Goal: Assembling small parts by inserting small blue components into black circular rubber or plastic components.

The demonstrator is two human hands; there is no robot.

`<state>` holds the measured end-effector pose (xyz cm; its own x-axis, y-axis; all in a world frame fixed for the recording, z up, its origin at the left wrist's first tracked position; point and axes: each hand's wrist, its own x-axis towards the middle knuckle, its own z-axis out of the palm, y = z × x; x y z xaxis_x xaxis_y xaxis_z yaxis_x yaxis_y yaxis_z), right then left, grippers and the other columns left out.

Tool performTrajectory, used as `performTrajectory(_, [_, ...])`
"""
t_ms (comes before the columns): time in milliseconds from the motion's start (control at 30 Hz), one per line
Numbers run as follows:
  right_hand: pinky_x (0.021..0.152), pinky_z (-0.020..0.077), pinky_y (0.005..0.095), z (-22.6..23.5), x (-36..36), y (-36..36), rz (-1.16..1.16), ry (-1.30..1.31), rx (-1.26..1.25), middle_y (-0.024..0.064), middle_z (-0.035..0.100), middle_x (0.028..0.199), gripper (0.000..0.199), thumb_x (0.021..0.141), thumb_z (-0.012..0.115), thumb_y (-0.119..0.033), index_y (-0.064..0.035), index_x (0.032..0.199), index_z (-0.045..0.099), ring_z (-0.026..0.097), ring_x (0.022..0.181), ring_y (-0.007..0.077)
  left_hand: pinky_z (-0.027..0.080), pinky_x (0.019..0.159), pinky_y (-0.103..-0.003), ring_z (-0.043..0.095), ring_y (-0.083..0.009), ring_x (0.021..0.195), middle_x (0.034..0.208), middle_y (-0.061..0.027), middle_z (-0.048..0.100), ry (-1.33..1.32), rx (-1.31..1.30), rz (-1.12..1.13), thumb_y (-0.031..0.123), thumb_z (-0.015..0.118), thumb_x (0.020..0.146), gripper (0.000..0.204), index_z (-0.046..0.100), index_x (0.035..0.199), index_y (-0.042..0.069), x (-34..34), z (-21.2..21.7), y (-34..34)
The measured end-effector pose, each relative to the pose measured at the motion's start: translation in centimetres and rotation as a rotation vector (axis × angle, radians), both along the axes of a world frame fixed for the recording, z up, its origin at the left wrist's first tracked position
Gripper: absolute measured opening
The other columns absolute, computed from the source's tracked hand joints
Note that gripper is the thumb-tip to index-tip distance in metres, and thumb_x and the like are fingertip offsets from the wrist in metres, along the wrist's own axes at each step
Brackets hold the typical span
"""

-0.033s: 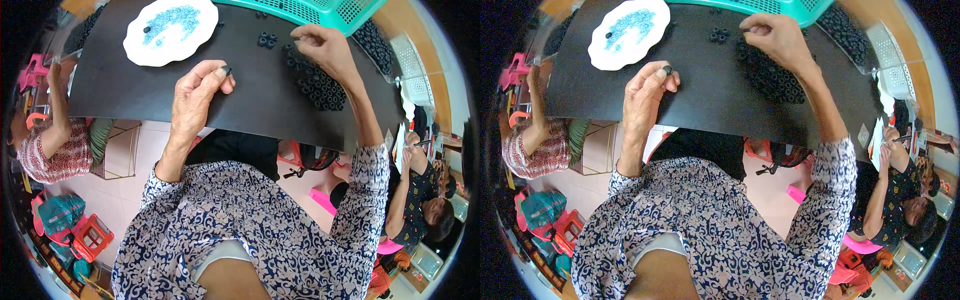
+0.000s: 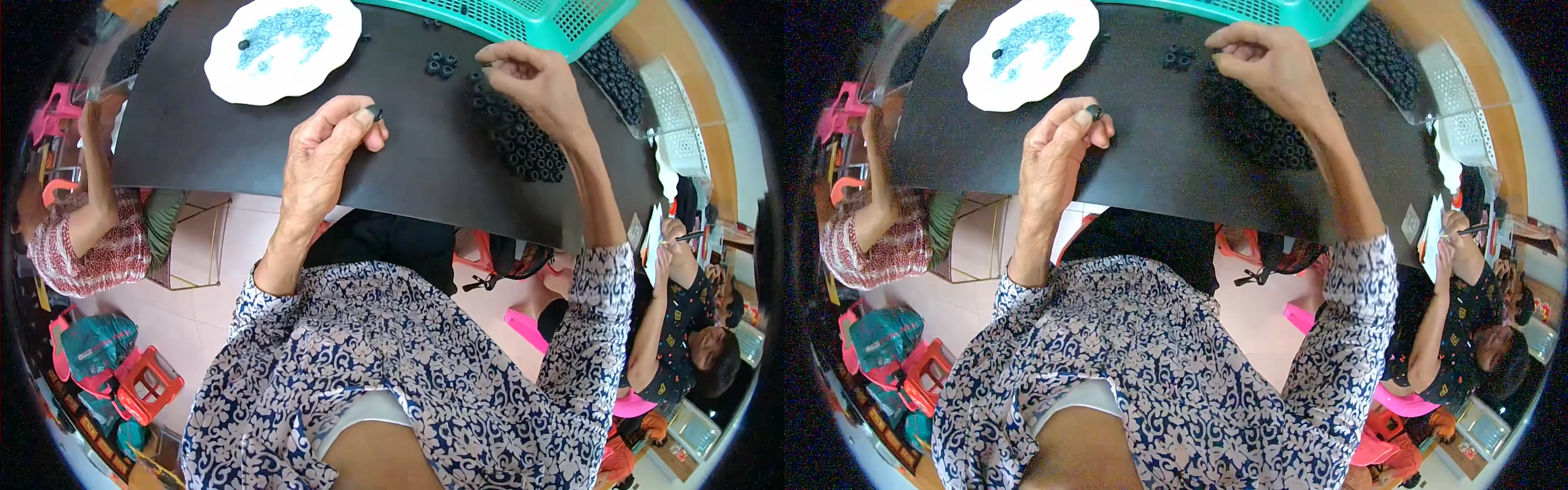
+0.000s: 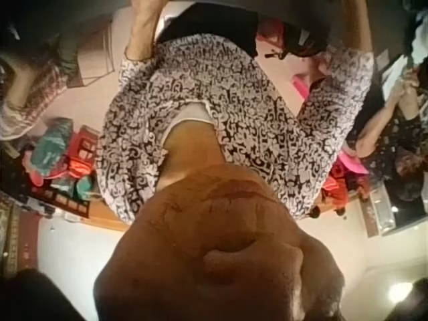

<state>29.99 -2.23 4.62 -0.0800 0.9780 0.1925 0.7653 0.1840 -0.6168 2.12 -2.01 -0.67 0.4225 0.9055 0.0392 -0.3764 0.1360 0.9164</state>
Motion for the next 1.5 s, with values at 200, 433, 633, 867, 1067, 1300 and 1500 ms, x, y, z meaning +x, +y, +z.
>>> performTrajectory(200, [0.066,0.0408,0.0160,-1.1,-6.5,-2.8,0.018,0.508,-0.109,-0.0046,0.060,0.083,0.015,0.083,0.069,0.001,-0.0007,0.099,0.070,0.051,0.073,0.0023,0.048,0.075,-0.023,0.058,-0.0090,0.075,0.083,-0.0056,0.064,-0.041,-0.020,-0.037,0.013,0.056,0.095,0.020,0.063,0.103,-0.004,-0.2,0.0,0.8])
performTrajectory(433, [0.074,0.0522,0.0218,-3.9,-9.3,-1.4,0.032,0.912,-0.105,0.0072,0.068,0.098,0.013,0.087,0.066,-0.002,0.0030,0.099,0.067,0.065,0.084,0.0111,0.049,0.076,-0.025,0.060,-0.0112,0.076,0.083,-0.0070,0.063,-0.104,-0.061,-0.057,0.013,0.055,0.096,0.022,0.061,0.107,-0.005,-0.5,-0.4,1.5])
performTrajectory(633, [0.078,0.0550,0.0247,-4.7,-8.7,-0.9,0.055,0.907,-0.187,0.0116,0.068,0.104,0.022,0.089,0.065,-0.006,0.0036,0.109,0.066,0.067,0.087,0.0151,0.049,0.079,-0.029,0.060,-0.0157,0.083,0.083,-0.0084,0.062,-0.078,-0.063,-0.084,0.018,0.053,0.097,0.026,0.060,0.109,-0.004,-0.8,-0.3,1.7])
performTrajectory(867, [0.084,0.0536,0.0249,-4.2,-9.1,-1.3,0.102,0.942,-0.247,0.0123,0.065,0.113,0.026,0.092,0.061,-0.011,0.0021,0.115,0.065,0.065,0.096,0.0156,0.048,0.076,-0.024,0.059,-0.0117,0.078,0.081,-0.0065,0.062,-0.111,-0.092,-0.070,0.014,0.055,0.096,0.021,0.061,0.105,-0.004,-0.7,0.2,1.5])
performTrajectory(1067, [0.083,0.0541,0.0257,-4.6,-8.9,-1.4,0.154,0.944,-0.223,0.0125,0.065,0.114,0.027,0.090,0.063,-0.008,0.0017,0.115,0.065,0.065,0.096,0.0163,0.049,0.076,-0.024,0.059,-0.0115,0.078,0.081,-0.0065,0.062,-0.109,-0.082,-0.078,0.015,0.055,0.096,0.021,0.062,0.105,-0.003,-0.8,0.0,1.5])
performTrajectory(1300, [0.074,0.0548,0.0241,-4.9,-9.0,-1.5,0.172,1.046,-0.256,0.0109,0.069,0.102,0.022,0.087,0.067,-0.006,0.0006,0.108,0.068,0.067,0.084,0.0151,0.049,0.077,-0.024,0.059,-0.0117,0.078,0.083,-0.0071,0.062,-0.084,-0.078,-0.069,0.015,0.055,0.096,0.023,0.061,0.107,-0.005,-0.8,0.1,1.3])
performTrajectory(1500, [0.073,0.0551,0.0246,-4.3,-9.7,-1.9,0.093,1.065,-0.292,0.0112,0.068,0.103,0.020,0.087,0.067,-0.004,0.0011,0.106,0.068,0.067,0.084,0.0155,0.049,0.077,-0.025,0.059,-0.0121,0.079,0.084,-0.0068,0.062,-0.114,-0.106,-0.068,0.013,0.055,0.096,0.023,0.060,0.108,-0.005,-1.2,-0.1,1.2])
